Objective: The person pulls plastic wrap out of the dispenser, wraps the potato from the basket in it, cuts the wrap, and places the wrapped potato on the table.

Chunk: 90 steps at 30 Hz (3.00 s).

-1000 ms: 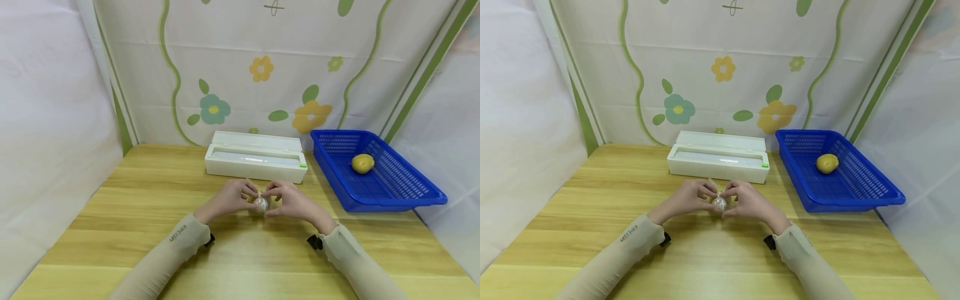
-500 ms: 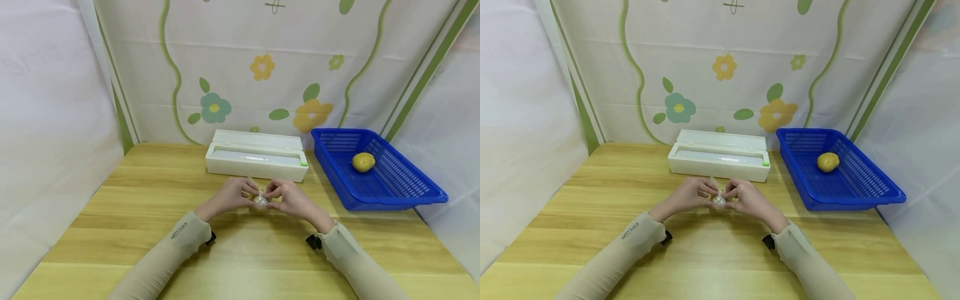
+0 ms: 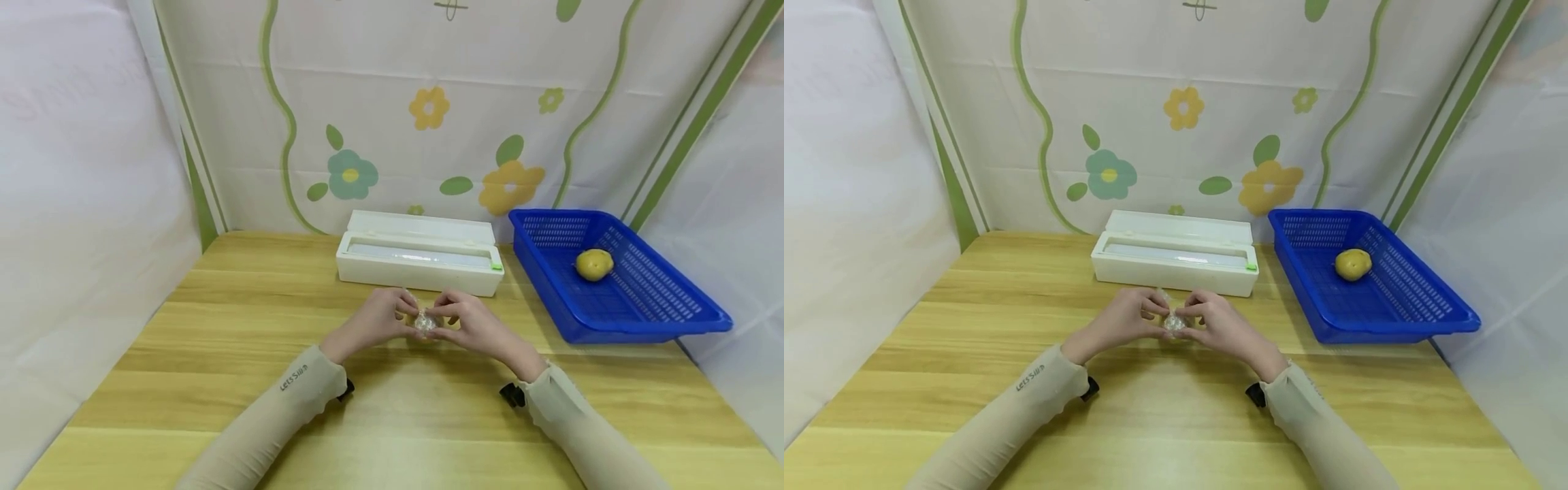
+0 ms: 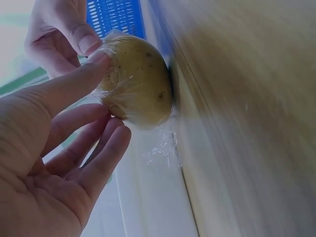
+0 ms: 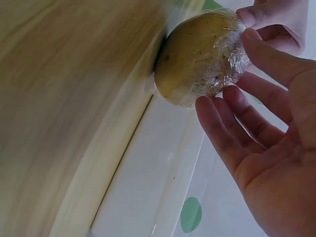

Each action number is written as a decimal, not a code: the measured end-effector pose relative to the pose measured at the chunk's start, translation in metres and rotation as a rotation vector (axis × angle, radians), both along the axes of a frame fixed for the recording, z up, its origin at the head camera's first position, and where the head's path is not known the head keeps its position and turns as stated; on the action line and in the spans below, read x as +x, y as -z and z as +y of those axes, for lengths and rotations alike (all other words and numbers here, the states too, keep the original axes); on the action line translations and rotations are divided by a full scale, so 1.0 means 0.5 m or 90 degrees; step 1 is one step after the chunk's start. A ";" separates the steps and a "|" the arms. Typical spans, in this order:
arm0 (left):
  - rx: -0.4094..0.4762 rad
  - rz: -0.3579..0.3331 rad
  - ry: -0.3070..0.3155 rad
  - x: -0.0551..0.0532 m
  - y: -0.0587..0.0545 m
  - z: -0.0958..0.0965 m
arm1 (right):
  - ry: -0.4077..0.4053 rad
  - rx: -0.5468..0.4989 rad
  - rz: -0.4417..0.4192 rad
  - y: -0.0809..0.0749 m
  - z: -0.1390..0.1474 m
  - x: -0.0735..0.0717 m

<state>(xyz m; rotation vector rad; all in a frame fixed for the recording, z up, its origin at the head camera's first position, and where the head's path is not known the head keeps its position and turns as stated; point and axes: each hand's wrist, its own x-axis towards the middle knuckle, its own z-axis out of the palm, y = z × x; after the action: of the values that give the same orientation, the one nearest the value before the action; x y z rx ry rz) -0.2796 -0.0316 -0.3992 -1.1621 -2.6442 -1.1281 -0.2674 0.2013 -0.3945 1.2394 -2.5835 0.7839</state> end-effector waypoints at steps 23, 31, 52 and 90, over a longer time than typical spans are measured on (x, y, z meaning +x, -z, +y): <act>-0.060 0.014 0.000 -0.003 -0.004 -0.003 | -0.008 0.039 0.022 -0.010 0.013 -0.003; -0.054 0.027 -0.126 -0.007 -0.016 -0.016 | -0.011 0.002 0.098 -0.008 0.016 -0.014; -0.091 0.020 0.001 0.002 -0.001 0.001 | 0.018 0.020 0.021 -0.017 0.027 -0.016; -0.128 0.237 0.135 0.029 -0.006 -0.033 | -0.014 0.098 0.032 -0.028 0.060 0.028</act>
<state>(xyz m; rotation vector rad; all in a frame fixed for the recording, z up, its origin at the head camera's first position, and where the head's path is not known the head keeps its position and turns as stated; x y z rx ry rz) -0.2650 -0.0480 -0.3964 -1.5434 -2.4285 -0.5951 -0.2535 0.2315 -0.3803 1.3134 -2.6357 0.5594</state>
